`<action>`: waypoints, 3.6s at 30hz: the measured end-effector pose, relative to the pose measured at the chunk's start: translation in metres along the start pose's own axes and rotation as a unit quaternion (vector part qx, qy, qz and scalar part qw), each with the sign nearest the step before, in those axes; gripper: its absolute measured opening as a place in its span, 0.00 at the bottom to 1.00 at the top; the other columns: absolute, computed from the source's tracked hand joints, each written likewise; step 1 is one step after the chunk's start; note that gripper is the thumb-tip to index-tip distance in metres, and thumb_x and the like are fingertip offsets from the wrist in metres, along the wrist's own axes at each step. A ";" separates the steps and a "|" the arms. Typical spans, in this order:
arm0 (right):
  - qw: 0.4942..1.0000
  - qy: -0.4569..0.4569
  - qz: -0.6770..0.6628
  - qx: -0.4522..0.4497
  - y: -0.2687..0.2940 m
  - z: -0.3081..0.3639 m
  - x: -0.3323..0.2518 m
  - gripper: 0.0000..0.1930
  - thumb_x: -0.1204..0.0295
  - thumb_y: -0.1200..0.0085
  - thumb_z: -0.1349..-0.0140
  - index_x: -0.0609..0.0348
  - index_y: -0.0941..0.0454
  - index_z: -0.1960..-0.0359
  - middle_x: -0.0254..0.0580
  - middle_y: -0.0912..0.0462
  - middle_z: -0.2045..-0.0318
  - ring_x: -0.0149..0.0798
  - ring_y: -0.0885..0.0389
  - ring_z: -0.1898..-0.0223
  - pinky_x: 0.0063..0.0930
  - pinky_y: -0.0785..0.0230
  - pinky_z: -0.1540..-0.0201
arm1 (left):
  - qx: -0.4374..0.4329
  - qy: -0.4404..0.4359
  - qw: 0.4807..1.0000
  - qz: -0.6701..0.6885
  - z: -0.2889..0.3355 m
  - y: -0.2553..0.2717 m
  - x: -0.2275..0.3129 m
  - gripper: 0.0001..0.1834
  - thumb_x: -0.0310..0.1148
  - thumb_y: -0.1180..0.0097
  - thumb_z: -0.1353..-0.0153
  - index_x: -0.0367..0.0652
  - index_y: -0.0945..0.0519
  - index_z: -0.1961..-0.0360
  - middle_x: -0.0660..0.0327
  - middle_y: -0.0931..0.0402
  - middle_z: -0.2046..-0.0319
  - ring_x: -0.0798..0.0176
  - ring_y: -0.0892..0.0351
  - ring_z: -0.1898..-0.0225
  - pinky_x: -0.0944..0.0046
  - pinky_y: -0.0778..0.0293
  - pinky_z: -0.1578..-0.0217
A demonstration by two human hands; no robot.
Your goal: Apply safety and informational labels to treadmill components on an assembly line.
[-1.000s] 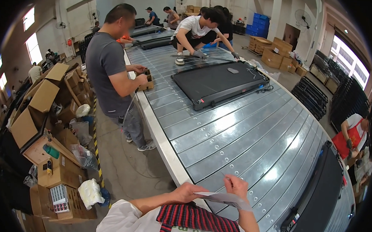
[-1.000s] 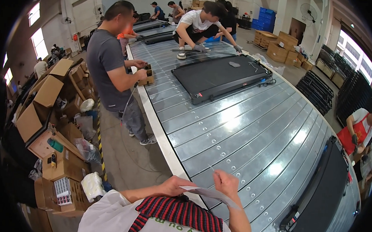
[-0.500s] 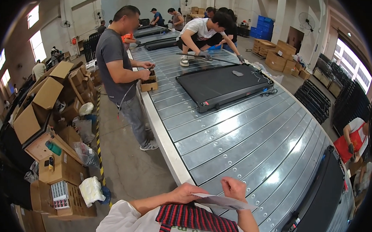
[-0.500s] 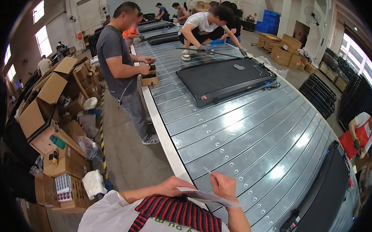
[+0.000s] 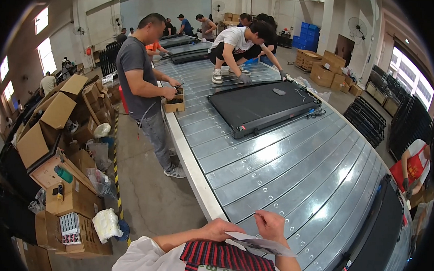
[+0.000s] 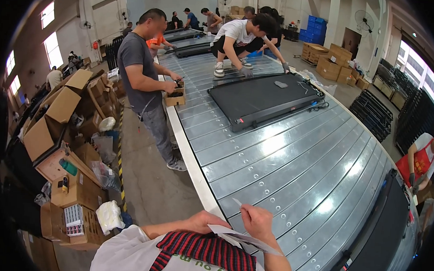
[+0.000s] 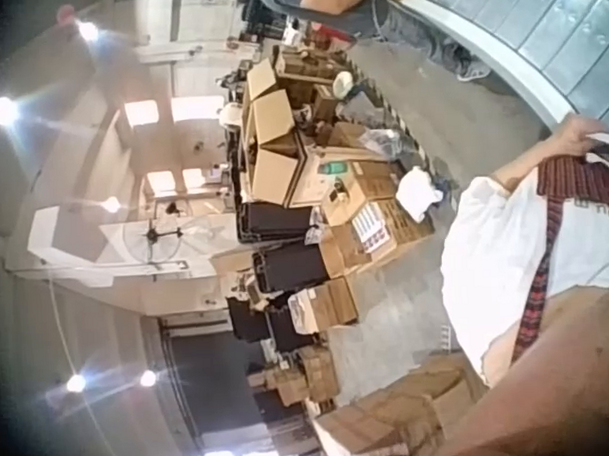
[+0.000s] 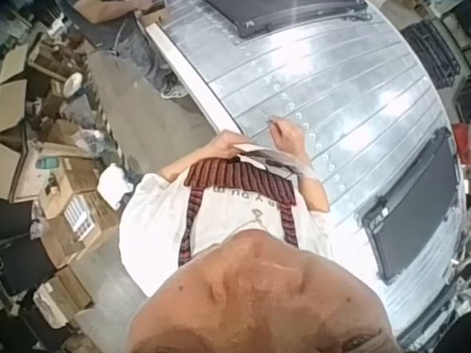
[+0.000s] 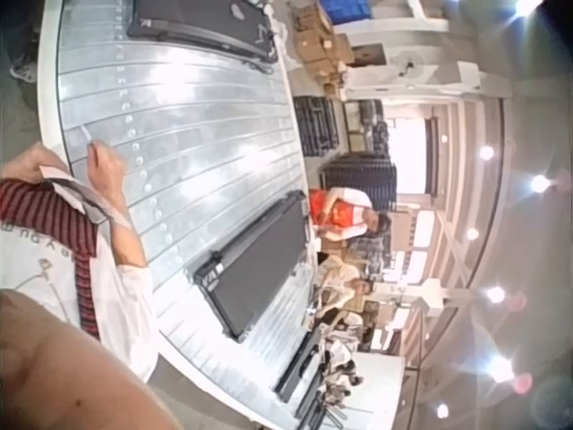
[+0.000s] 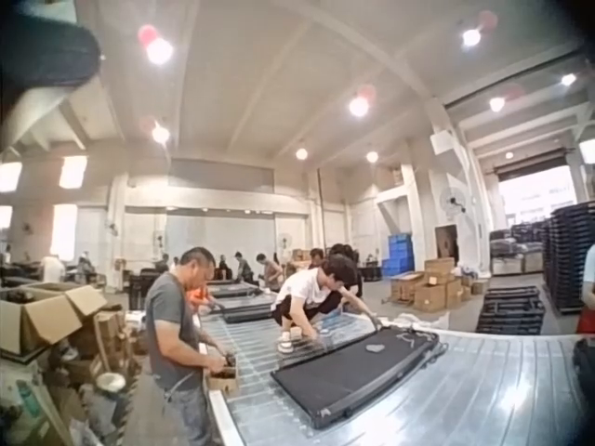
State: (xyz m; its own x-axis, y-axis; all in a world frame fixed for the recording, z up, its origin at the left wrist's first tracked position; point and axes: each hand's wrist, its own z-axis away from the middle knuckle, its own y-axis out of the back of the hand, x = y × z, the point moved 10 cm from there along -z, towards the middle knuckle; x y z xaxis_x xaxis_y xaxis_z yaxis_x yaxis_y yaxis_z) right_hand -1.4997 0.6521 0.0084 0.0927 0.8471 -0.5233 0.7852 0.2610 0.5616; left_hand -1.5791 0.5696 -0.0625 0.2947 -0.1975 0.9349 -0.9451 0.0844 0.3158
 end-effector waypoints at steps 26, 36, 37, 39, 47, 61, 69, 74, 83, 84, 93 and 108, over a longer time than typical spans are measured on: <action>0.979 -0.174 -0.105 -0.031 -0.152 -0.034 -0.045 0.04 0.77 0.44 0.53 0.59 0.24 0.73 0.36 0.28 0.87 0.30 0.32 0.87 0.20 0.40 0.83 | 0.091 -0.005 0.996 0.003 0.126 0.134 -0.005 0.19 0.19 0.52 0.54 0.43 0.25 0.59 0.56 0.24 0.64 0.57 0.24 0.62 0.64 0.29 0.60; 0.967 -0.194 -0.165 0.011 -0.246 -0.093 -0.072 0.03 0.78 0.45 0.54 0.62 0.26 0.76 0.39 0.26 0.72 0.32 0.29 0.72 0.22 0.38 0.73 | 0.150 -0.018 0.987 -0.056 0.211 0.247 -0.027 0.15 0.22 0.46 0.53 0.41 0.23 0.61 0.56 0.23 0.66 0.58 0.23 0.64 0.65 0.28 0.62; 0.965 -0.200 -0.171 0.017 -0.250 -0.093 -0.071 0.03 0.78 0.46 0.54 0.62 0.26 0.76 0.39 0.26 0.71 0.33 0.28 0.71 0.21 0.37 0.72 | 0.154 -0.026 0.986 -0.063 0.212 0.255 -0.026 0.12 0.25 0.44 0.51 0.40 0.23 0.62 0.55 0.23 0.67 0.58 0.22 0.65 0.65 0.27 0.63; 0.961 -0.219 -0.170 0.014 -0.254 -0.091 -0.063 0.03 0.77 0.46 0.53 0.62 0.26 0.77 0.39 0.26 0.71 0.33 0.28 0.69 0.20 0.37 0.71 | 0.144 -0.027 0.988 -0.046 0.211 0.264 -0.030 0.13 0.24 0.46 0.52 0.40 0.23 0.62 0.56 0.23 0.66 0.58 0.22 0.64 0.65 0.28 0.63; 0.923 -0.335 -0.185 0.040 -0.250 -0.069 -0.010 0.03 0.77 0.45 0.54 0.63 0.26 0.77 0.37 0.25 0.72 0.27 0.29 0.72 0.19 0.36 0.71 | 0.095 -0.057 0.994 -0.011 0.173 0.272 -0.041 0.12 0.26 0.49 0.49 0.43 0.24 0.61 0.57 0.23 0.65 0.58 0.23 0.63 0.66 0.28 0.62; 0.835 -0.388 -0.324 0.216 -0.202 -0.091 0.087 0.02 0.77 0.46 0.50 0.61 0.26 0.75 0.25 0.29 0.79 0.18 0.37 0.78 0.12 0.46 0.76 | -0.002 -0.146 0.986 -0.084 0.046 0.285 -0.048 0.20 0.18 0.51 0.55 0.46 0.25 0.59 0.61 0.24 0.65 0.56 0.24 0.64 0.64 0.28 0.65; 0.813 -0.399 -0.314 0.285 -0.181 -0.075 0.126 0.02 0.77 0.47 0.50 0.62 0.26 0.74 0.27 0.28 0.79 0.21 0.35 0.76 0.14 0.44 0.72 | -0.072 -0.194 0.972 -0.113 -0.004 0.271 -0.047 0.20 0.21 0.49 0.55 0.47 0.26 0.58 0.61 0.24 0.65 0.56 0.24 0.65 0.63 0.28 0.66; 0.814 -0.400 -0.302 0.294 -0.185 -0.098 0.128 0.02 0.75 0.47 0.50 0.60 0.26 0.75 0.29 0.27 0.79 0.23 0.33 0.77 0.16 0.41 0.71 | -0.103 -0.220 0.962 -0.123 -0.035 0.287 -0.038 0.13 0.25 0.48 0.50 0.42 0.25 0.61 0.57 0.24 0.66 0.55 0.23 0.65 0.63 0.28 0.65; 0.797 -0.404 -0.309 0.325 -0.216 -0.138 0.134 0.02 0.75 0.48 0.50 0.60 0.26 0.75 0.30 0.27 0.79 0.24 0.32 0.77 0.17 0.40 0.71 | -0.106 -0.260 0.958 -0.051 -0.058 0.328 -0.063 0.15 0.22 0.50 0.54 0.46 0.26 0.62 0.60 0.25 0.69 0.55 0.25 0.66 0.61 0.30 0.69; 0.798 -0.402 -0.311 0.324 -0.219 -0.147 0.135 0.02 0.76 0.48 0.50 0.60 0.26 0.75 0.30 0.27 0.79 0.24 0.32 0.77 0.17 0.40 0.71 | -0.106 -0.256 0.960 -0.037 -0.062 0.335 -0.069 0.16 0.20 0.50 0.55 0.46 0.27 0.62 0.60 0.25 0.68 0.55 0.25 0.66 0.61 0.30 0.69; 0.829 -0.414 -0.244 0.287 -0.241 -0.192 0.123 0.02 0.78 0.47 0.51 0.63 0.26 0.76 0.30 0.27 0.78 0.23 0.34 0.75 0.15 0.42 0.69 | -0.122 -0.249 0.961 0.009 -0.094 0.380 -0.100 0.15 0.22 0.50 0.53 0.46 0.25 0.62 0.59 0.24 0.67 0.55 0.25 0.65 0.63 0.30 0.66; 0.898 -0.340 -0.005 0.280 -0.266 -0.249 0.110 0.03 0.80 0.47 0.52 0.64 0.27 0.76 0.39 0.26 0.72 0.29 0.29 0.71 0.21 0.36 0.67 | -0.253 -0.309 0.916 0.049 -0.149 0.392 -0.119 0.15 0.26 0.43 0.56 0.41 0.25 0.63 0.57 0.23 0.68 0.56 0.23 0.66 0.63 0.29 0.66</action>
State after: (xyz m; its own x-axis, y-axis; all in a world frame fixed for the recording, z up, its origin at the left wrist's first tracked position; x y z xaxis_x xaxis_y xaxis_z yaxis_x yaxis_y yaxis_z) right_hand -1.8503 0.7909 -0.0389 0.2873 0.3185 -0.9033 0.9550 -0.1677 0.2446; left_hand -1.9634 0.7719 -0.0265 -0.0715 -0.6664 0.7421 -0.7309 0.5413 0.4157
